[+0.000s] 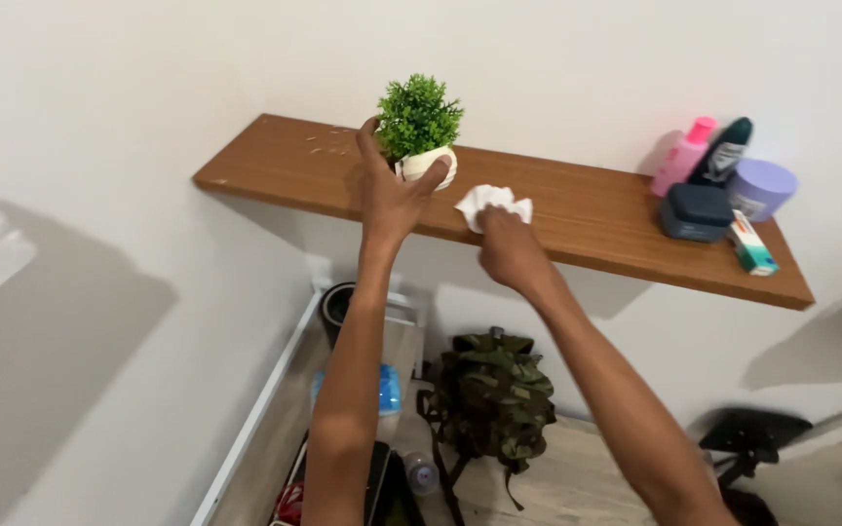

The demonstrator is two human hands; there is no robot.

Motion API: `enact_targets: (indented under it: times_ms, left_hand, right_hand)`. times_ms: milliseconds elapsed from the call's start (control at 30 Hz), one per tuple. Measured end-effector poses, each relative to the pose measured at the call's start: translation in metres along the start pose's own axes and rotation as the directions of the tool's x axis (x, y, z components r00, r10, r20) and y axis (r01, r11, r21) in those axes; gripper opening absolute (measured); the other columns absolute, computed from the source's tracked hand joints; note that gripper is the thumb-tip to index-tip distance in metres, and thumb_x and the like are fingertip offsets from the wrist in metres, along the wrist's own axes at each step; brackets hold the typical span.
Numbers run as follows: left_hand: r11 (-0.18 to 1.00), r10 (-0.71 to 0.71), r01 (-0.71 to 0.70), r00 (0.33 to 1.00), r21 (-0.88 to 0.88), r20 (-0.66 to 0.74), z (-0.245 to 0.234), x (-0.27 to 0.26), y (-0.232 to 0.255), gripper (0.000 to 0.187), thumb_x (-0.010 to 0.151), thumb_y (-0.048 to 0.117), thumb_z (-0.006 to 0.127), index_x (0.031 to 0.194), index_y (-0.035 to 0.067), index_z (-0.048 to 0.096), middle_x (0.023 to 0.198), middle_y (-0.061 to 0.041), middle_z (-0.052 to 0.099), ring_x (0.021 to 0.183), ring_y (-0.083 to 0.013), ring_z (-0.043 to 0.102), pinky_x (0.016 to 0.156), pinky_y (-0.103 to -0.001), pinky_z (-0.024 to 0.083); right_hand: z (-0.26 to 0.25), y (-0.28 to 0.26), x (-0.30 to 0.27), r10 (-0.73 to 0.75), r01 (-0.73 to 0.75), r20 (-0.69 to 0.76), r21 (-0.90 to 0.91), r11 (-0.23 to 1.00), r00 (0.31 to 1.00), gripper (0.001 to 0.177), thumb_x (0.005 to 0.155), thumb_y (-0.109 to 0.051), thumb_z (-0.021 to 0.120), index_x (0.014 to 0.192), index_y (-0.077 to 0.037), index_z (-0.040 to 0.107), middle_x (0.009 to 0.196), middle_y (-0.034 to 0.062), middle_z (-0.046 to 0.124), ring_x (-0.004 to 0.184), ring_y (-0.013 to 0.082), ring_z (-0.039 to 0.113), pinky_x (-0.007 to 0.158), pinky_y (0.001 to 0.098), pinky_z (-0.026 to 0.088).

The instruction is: The person wipes a wall-mounted wooden shelf with a tissue, moving items like a remote, plant, and bottles aside to clean underneath, then returns them. The person also wipes a lower shelf and a table surface.

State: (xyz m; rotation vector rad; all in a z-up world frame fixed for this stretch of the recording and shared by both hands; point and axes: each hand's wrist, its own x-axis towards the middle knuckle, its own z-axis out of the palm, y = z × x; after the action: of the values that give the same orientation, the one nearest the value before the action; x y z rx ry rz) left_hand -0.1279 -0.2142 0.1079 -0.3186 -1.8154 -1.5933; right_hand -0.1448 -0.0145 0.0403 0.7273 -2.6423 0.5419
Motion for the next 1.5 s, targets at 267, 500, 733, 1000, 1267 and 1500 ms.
enact_targets:
  times_ms: [267, 500, 733, 1000, 1267, 1500]
  left_hand:
    - [0.998, 0.03, -0.025, 0.997, 0.062, -0.074, -0.056, -0.01, -0.003, 0.101, 0.078, 0.035, 0.091, 0.146, -0.002, 0.027, 0.123, -0.022, 0.069, 0.106, -0.0274, 0.075, 0.085, -0.036, 0.065]
    - [0.998, -0.061, 0.062, 0.997, 0.017, -0.038, -0.091, -0.01, 0.02, 0.092, 0.077, 0.031, 0.086, 0.141, -0.004, 0.03, 0.118, -0.021, 0.069, 0.097, -0.0254, 0.077, 0.075, -0.035, 0.068]
    - [0.994, 0.089, -0.087, 0.995, 0.064, -0.037, -0.101, -0.008, -0.002, 0.092, 0.083, 0.03, 0.089, 0.144, -0.003, 0.029, 0.128, -0.025, 0.063, 0.11, -0.0292, 0.074, 0.088, -0.036, 0.066]
    - [0.999, 0.051, -0.051, 0.998, 0.003, -0.034, -0.115, -0.013, -0.005, 0.095, 0.083, 0.028, 0.089, 0.147, -0.003, 0.027, 0.134, -0.024, 0.063, 0.117, -0.0288, 0.072, 0.095, -0.036, 0.064]
    - [0.988, 0.117, -0.121, 0.992, -0.101, -0.041, -0.105, -0.009, -0.002, 0.091, 0.086, 0.023, 0.089, 0.149, -0.003, 0.028, 0.134, -0.024, 0.063, 0.117, -0.0282, 0.072, 0.097, -0.037, 0.063]
    - [0.998, 0.033, -0.034, 0.999, -0.059, -0.018, -0.111, 0.002, 0.005, 0.1, 0.083, 0.029, 0.086, 0.151, 0.001, 0.019, 0.131, -0.027, 0.063, 0.113, -0.0301, 0.074, 0.09, -0.037, 0.062]
  right_hand:
    - [0.004, -0.049, 0.08, 0.161, -0.188, 0.101, 0.424, 0.886, 0.982, 0.023, 0.085, -0.005, 0.066, 0.105, -0.004, 0.077, 0.089, 0.0201, 0.076, 0.082, 0.0314, 0.071, 0.078, 0.0438, 0.055]
    - [-0.058, -0.013, -0.009, 0.231, -0.216, -0.09, 0.156, 0.964, 0.969, 0.042, 0.09, 0.006, 0.048, 0.125, -0.003, 0.071, 0.092, 0.0283, 0.072, 0.08, 0.0389, 0.071, 0.073, 0.0494, 0.055]
    - [-0.008, -0.044, -0.052, -0.007, -0.049, -0.213, -0.256, 0.966, 0.977, 0.056, 0.077, 0.012, 0.052, 0.131, 0.004, 0.061, 0.138, 0.0301, 0.058, 0.129, 0.0431, 0.056, 0.098, 0.05, 0.052]
    - [0.085, -0.117, 0.032, -0.275, 0.114, -0.311, -0.45, 0.886, 0.91, 0.035, 0.075, 0.003, 0.064, 0.109, 0.013, 0.064, 0.118, 0.028, 0.066, 0.116, 0.0405, 0.063, 0.1, 0.0457, 0.058]
    - [0.076, -0.141, 0.083, 0.022, 0.01, -0.198, 0.16, 0.987, 0.98, 0.022, 0.079, 0.005, 0.061, 0.099, 0.003, 0.07, 0.093, 0.0282, 0.07, 0.084, 0.0471, 0.068, 0.07, 0.0542, 0.055]
    - [-0.01, -0.095, -0.014, 0.017, -0.01, -0.373, 0.021, 1.0, 0.928, 0.046, 0.082, 0.01, 0.055, 0.125, -0.003, 0.068, 0.114, 0.0247, 0.07, 0.093, 0.0449, 0.069, 0.075, 0.0537, 0.055]
